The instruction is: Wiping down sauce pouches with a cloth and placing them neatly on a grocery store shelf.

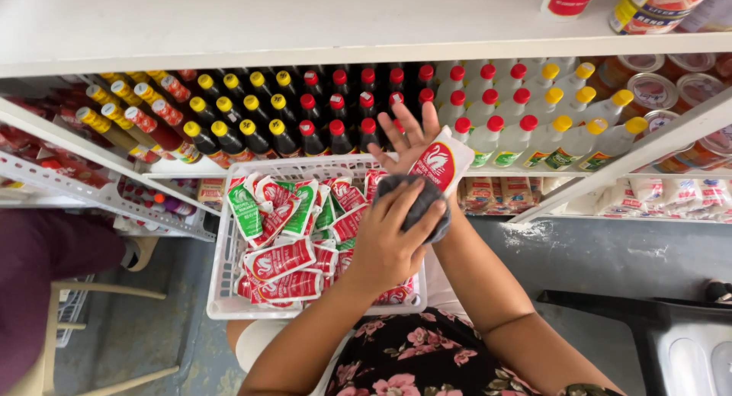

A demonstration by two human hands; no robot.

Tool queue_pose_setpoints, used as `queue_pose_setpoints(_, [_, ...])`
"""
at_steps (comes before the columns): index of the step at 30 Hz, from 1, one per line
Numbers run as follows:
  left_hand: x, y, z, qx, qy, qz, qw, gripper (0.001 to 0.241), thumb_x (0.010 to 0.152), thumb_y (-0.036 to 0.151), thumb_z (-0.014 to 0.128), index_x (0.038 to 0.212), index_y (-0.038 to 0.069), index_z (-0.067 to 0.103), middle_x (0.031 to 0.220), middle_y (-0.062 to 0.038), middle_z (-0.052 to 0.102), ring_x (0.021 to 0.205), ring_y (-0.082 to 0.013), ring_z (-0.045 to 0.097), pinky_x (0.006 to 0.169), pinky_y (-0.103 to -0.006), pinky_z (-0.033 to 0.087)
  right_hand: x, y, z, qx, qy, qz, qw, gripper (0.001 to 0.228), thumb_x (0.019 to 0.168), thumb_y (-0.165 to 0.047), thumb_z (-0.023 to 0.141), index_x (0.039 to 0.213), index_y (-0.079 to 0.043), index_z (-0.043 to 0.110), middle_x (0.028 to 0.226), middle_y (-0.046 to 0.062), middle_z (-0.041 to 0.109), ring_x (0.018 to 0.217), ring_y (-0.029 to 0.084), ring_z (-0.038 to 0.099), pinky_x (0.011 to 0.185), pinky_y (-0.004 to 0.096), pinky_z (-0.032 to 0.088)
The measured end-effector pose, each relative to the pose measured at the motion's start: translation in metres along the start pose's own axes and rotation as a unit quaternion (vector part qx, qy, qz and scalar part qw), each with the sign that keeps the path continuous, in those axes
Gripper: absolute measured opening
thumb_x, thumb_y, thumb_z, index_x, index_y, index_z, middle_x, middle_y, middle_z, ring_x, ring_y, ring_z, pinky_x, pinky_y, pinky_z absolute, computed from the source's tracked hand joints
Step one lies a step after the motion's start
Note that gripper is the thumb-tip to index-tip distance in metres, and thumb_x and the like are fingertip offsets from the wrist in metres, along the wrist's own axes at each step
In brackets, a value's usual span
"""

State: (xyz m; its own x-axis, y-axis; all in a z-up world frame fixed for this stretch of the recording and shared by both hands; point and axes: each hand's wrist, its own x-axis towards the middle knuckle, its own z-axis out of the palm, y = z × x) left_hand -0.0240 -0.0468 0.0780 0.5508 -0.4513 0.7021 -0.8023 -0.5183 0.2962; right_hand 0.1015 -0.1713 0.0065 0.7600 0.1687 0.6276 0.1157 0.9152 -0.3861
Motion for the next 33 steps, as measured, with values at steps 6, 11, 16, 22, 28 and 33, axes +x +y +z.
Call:
queue_pose_setpoints(6, [-0.014, -0.012, -0.007, -0.027, -0.016, -0.098, 0.995, 0.05, 0.087, 0.012, 0.076, 0.136, 0.014, 0.068, 0.142, -0.012, 0.058, 0.114, -0.0348, 0.067, 0.097, -0.0441, 0.056, 0.009, -0.05, 0.003, -0.269, 0.216, -0.063, 0.936, 0.046, 0.118, -0.04, 0.045, 0.113, -0.001, 0.069, 0.092, 0.01, 0.069, 0.09, 0.023, 0.069, 0.087, 0.037, 0.056])
queue_pose_setpoints(11, [0.049, -0.012, -0.042, -0.165, 0.029, -0.144, 0.975, 0.033, 0.089, 0.011, 0.072, 0.122, 0.009, 0.073, 0.151, -0.024, 0.051, 0.099, -0.031, 0.072, 0.089, -0.0374, 0.057, 0.021, -0.072, 0.02, -0.358, 0.212, -0.035, 0.909, 0.04, 0.116, -0.036, 0.048, 0.102, -0.002, 0.066, 0.088, 0.0, 0.068, 0.077, 0.004, 0.061, 0.069, 0.023, 0.049])
queue_pose_setpoints(16, [0.099, -0.026, -0.032, -0.193, 0.022, -0.103, 0.976, 0.027, 0.094, 0.012, 0.071, 0.121, 0.004, 0.071, 0.127, -0.02, 0.067, 0.105, -0.034, 0.073, 0.093, -0.0386, 0.057, 0.033, -0.095, 0.025, -0.351, 0.193, -0.06, 0.914, 0.04, 0.115, -0.036, 0.048, 0.102, -0.002, 0.065, 0.091, 0.001, 0.069, 0.08, 0.006, 0.061, 0.073, 0.024, 0.049])
queue_pose_setpoints(22, [0.162, -0.014, -0.02, -0.17, 0.06, -0.034, 0.983, 0.023, 0.096, 0.013, 0.071, 0.116, 0.003, 0.071, 0.112, -0.016, 0.074, 0.102, -0.0338, 0.074, 0.09, -0.0377, 0.058, 0.05, -0.158, 0.052, -0.452, 0.194, -0.153, 0.857, 0.032, 0.115, -0.032, 0.052, 0.123, -0.003, 0.064, 0.105, 0.002, 0.065, 0.096, 0.008, 0.059, 0.086, 0.025, 0.049])
queue_pose_setpoints(28, [0.237, -0.008, 0.002, -0.191, 0.143, 0.015, 0.971, 0.019, 0.099, 0.016, 0.07, 0.113, 0.003, 0.071, 0.105, -0.013, 0.075, 0.096, -0.0318, 0.076, 0.085, -0.0357, 0.059, 0.038, -0.214, 0.047, -0.523, 0.206, -0.232, 0.794, 0.026, 0.121, -0.024, 0.054, 0.13, -0.001, 0.063, 0.124, 0.005, 0.067, 0.115, 0.013, 0.064, 0.097, 0.03, 0.056])
queue_pose_setpoints(33, [0.285, -0.013, 0.045, -0.213, 0.184, 0.003, 0.96, 0.02, 0.099, 0.022, 0.07, 0.108, 0.004, 0.071, 0.092, -0.013, 0.075, 0.084, -0.0328, 0.075, 0.075, -0.036, 0.057, 0.051, -0.236, 0.039, -0.448, 0.207, -0.21, 0.844, 0.027, 0.115, -0.023, 0.052, 0.13, -0.003, 0.061, 0.125, 0.008, 0.071, 0.121, 0.018, 0.069, 0.102, 0.035, 0.058])
